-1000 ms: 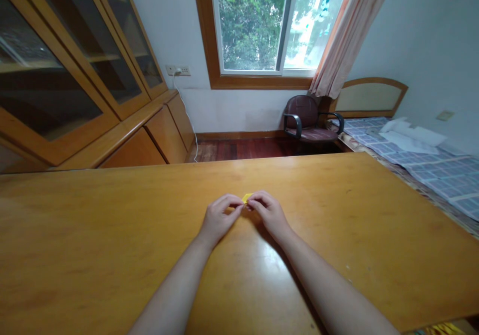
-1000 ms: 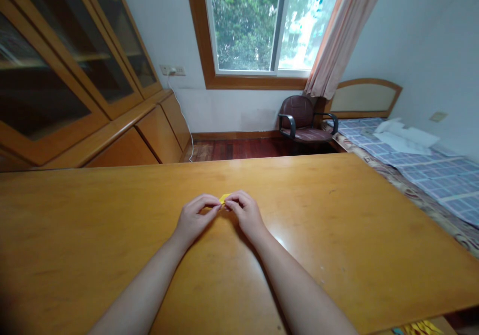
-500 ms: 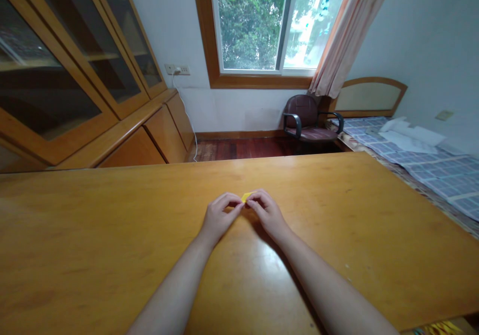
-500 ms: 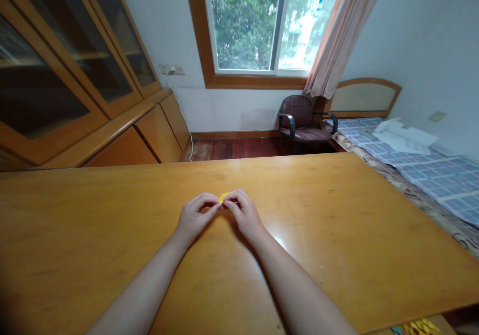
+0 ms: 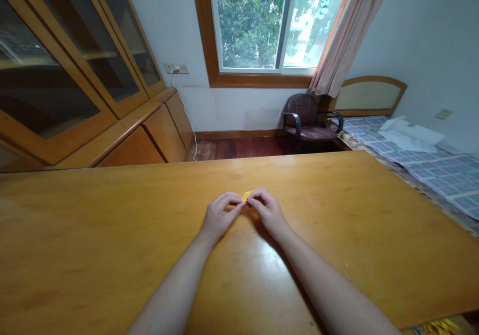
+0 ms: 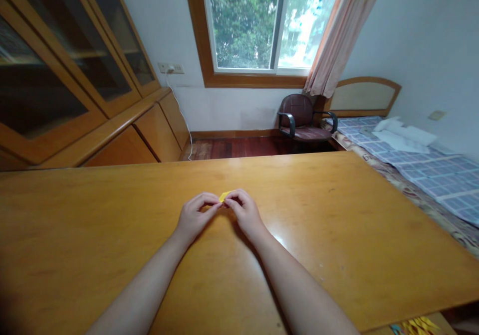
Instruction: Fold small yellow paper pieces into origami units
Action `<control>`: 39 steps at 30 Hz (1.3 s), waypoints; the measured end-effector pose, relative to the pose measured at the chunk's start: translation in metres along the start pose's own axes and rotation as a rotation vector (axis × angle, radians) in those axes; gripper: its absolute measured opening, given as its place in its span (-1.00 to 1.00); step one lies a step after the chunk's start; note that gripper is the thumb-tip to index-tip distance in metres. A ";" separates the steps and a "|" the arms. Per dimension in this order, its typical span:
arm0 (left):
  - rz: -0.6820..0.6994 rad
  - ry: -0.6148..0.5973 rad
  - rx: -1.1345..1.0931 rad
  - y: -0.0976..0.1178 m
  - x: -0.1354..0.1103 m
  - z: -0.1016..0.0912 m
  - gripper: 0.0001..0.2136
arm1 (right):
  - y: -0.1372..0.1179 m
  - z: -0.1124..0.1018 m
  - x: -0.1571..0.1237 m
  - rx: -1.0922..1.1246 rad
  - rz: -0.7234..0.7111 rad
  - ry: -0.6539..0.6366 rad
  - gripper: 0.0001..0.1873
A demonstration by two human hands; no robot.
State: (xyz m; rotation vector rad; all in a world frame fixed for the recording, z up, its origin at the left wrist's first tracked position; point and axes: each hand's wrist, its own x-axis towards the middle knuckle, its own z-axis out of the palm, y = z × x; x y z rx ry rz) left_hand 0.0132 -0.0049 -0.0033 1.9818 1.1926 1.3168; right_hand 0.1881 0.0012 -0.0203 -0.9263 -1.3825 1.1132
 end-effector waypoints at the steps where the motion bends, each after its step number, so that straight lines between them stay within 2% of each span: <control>1: 0.004 0.002 0.000 0.000 0.000 0.000 -0.91 | 0.002 0.000 0.000 0.031 0.013 -0.001 -0.90; 10: 0.002 0.010 -0.030 -0.002 0.001 0.001 -0.92 | -0.003 0.004 -0.001 0.090 0.057 0.026 -0.83; 16: -0.043 -0.043 -0.088 -0.001 0.001 -0.001 -0.89 | -0.003 0.005 -0.002 0.174 0.090 0.041 -0.85; 21: -0.175 -0.083 -0.272 -0.004 0.000 0.002 -0.84 | -0.004 0.003 -0.002 0.133 0.082 0.042 -0.84; 27: -0.365 -0.030 -0.530 -0.012 0.000 0.009 -0.78 | -0.002 0.002 -0.003 0.113 0.080 0.015 -0.85; 39: -0.427 -0.113 -0.583 -0.013 0.003 0.008 -0.74 | -0.005 0.002 -0.003 0.077 0.086 0.028 -0.85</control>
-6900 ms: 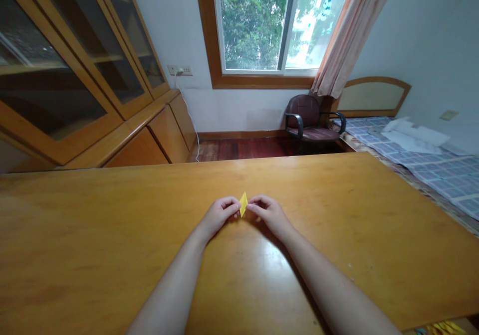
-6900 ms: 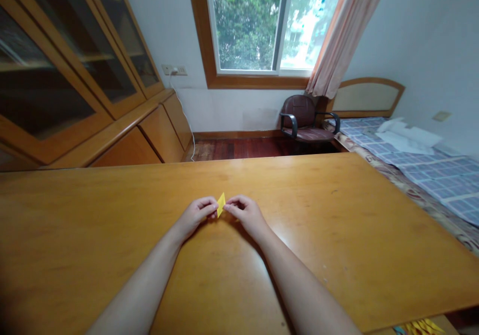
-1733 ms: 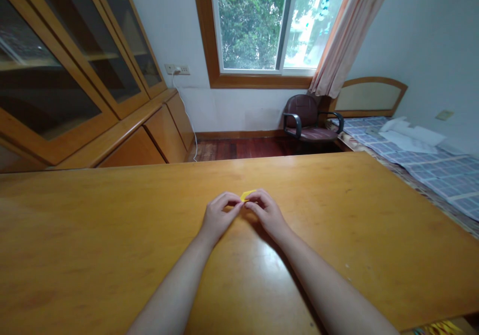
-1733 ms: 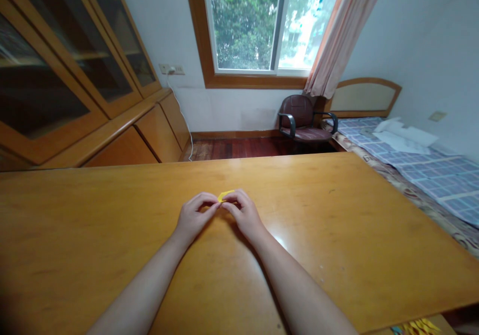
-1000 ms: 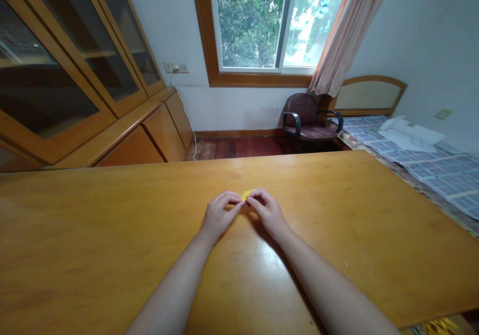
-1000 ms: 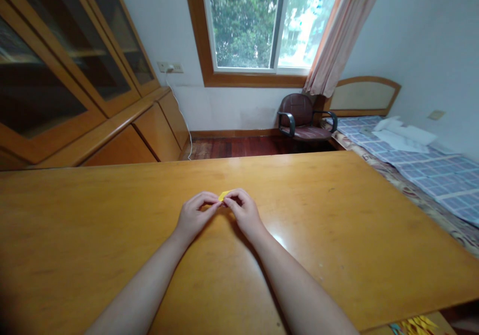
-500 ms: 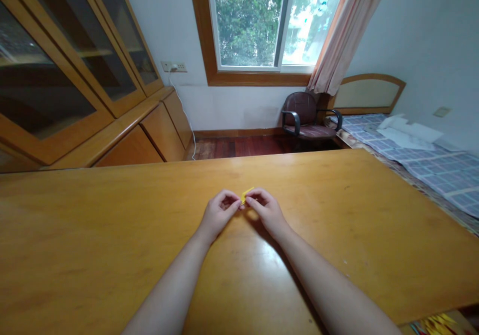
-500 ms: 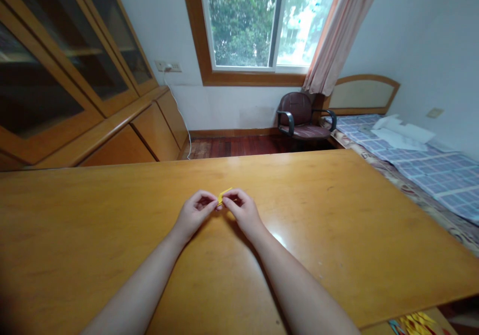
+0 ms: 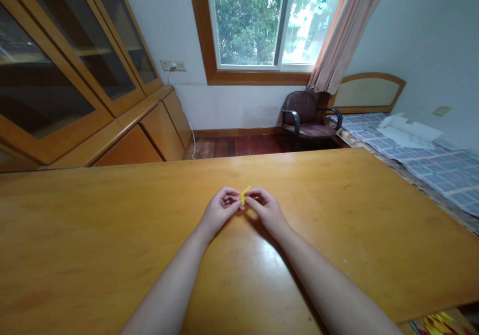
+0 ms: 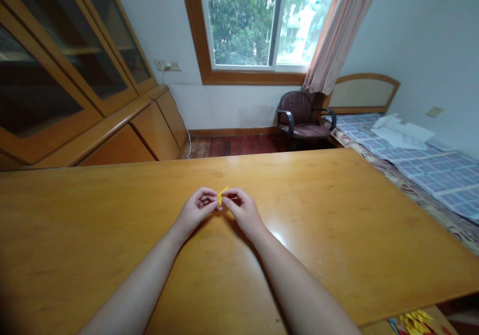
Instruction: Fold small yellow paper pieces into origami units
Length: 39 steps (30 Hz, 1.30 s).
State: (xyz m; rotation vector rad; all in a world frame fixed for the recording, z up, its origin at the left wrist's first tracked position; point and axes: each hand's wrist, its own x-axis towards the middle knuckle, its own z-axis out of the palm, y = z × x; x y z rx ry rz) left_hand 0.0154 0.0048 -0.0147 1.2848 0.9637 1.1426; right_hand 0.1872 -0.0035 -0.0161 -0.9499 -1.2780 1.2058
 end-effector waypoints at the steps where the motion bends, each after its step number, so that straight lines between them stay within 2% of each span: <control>1: 0.001 0.001 -0.007 0.000 0.000 0.000 -0.73 | 0.000 0.000 0.000 -0.003 0.001 -0.003 -0.84; 12: -0.005 0.002 -0.031 0.002 0.002 -0.001 -0.73 | 0.002 -0.002 0.003 -0.080 -0.022 0.002 -0.87; 17: -0.010 0.001 -0.021 0.004 0.001 0.001 -0.74 | 0.007 -0.002 0.004 -0.025 0.009 0.007 -0.78; 25: 0.004 -0.007 0.027 0.003 0.001 0.001 -0.72 | 0.011 -0.001 0.004 0.064 -0.019 0.028 -0.61; 39: 0.003 -0.036 0.021 0.000 0.002 0.000 -0.66 | 0.007 0.001 0.005 0.145 0.026 -0.007 -0.57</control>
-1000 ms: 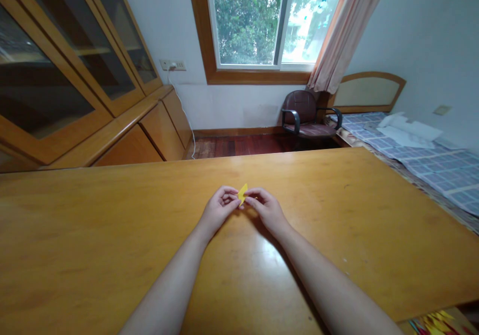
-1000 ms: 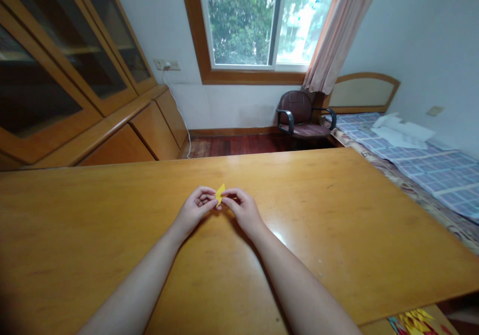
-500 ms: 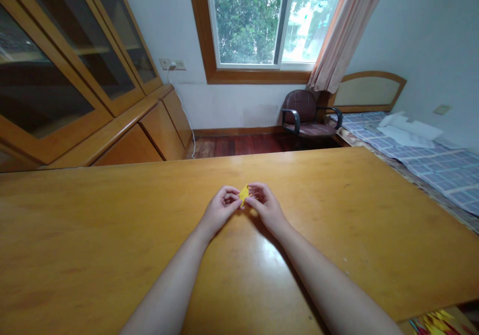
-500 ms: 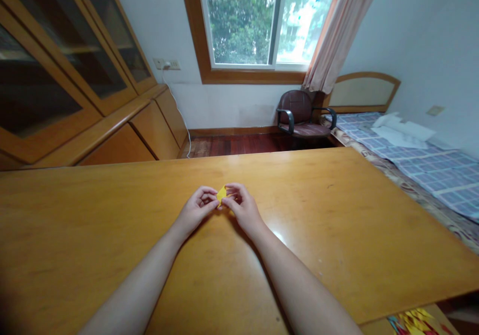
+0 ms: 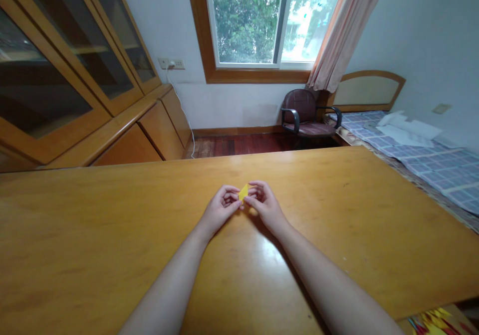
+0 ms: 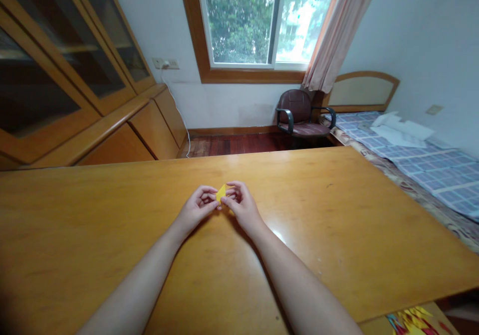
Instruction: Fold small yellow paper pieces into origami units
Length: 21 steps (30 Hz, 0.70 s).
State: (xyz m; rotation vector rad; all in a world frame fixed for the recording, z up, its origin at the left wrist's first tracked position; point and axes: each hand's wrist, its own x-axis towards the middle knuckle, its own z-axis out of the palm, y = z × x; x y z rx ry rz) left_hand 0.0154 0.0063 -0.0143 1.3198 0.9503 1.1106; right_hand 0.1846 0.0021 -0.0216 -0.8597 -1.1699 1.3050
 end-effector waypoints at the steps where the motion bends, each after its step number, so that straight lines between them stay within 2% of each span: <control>1: 0.000 0.001 0.000 0.000 0.000 0.000 -0.66 | 0.000 0.000 0.000 0.003 0.002 -0.004 -0.57; 21: -0.005 -0.011 0.046 -0.002 -0.001 0.000 -0.67 | 0.000 0.001 0.001 -0.013 0.012 0.017 -0.57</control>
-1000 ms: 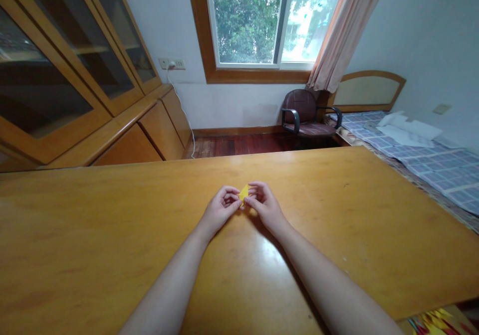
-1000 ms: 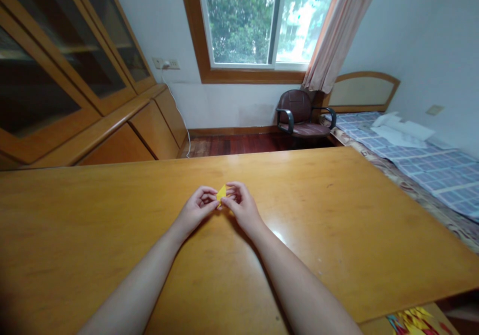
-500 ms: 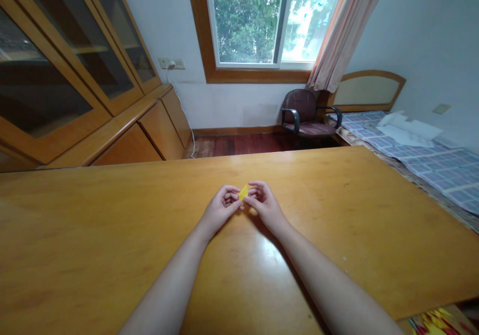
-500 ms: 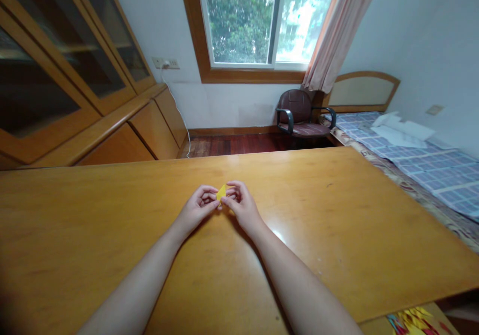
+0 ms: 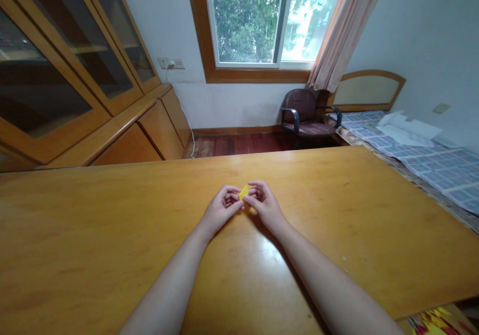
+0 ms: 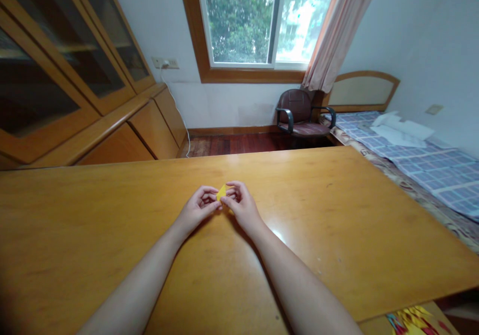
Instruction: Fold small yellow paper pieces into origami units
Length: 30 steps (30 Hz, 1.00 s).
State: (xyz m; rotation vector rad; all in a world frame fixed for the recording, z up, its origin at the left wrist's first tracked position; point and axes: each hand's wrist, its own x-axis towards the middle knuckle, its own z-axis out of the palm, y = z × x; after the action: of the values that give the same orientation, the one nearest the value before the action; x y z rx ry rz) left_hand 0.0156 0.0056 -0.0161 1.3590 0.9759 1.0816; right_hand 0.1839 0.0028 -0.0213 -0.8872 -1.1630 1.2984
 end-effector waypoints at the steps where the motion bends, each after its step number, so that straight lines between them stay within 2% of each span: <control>1: -0.002 -0.001 -0.001 -0.001 0.000 0.000 -0.67 | 0.000 0.000 0.000 0.000 0.003 0.001 -0.57; 30: -0.003 -0.012 0.048 -0.009 0.002 -0.002 -0.74 | -0.003 0.000 0.001 -0.019 0.037 0.047 -0.62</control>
State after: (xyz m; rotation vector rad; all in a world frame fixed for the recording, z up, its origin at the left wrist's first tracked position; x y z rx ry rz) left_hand 0.0141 0.0083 -0.0246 1.4011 1.0006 1.0519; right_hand 0.1842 0.0033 -0.0181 -0.9520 -1.1281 1.2915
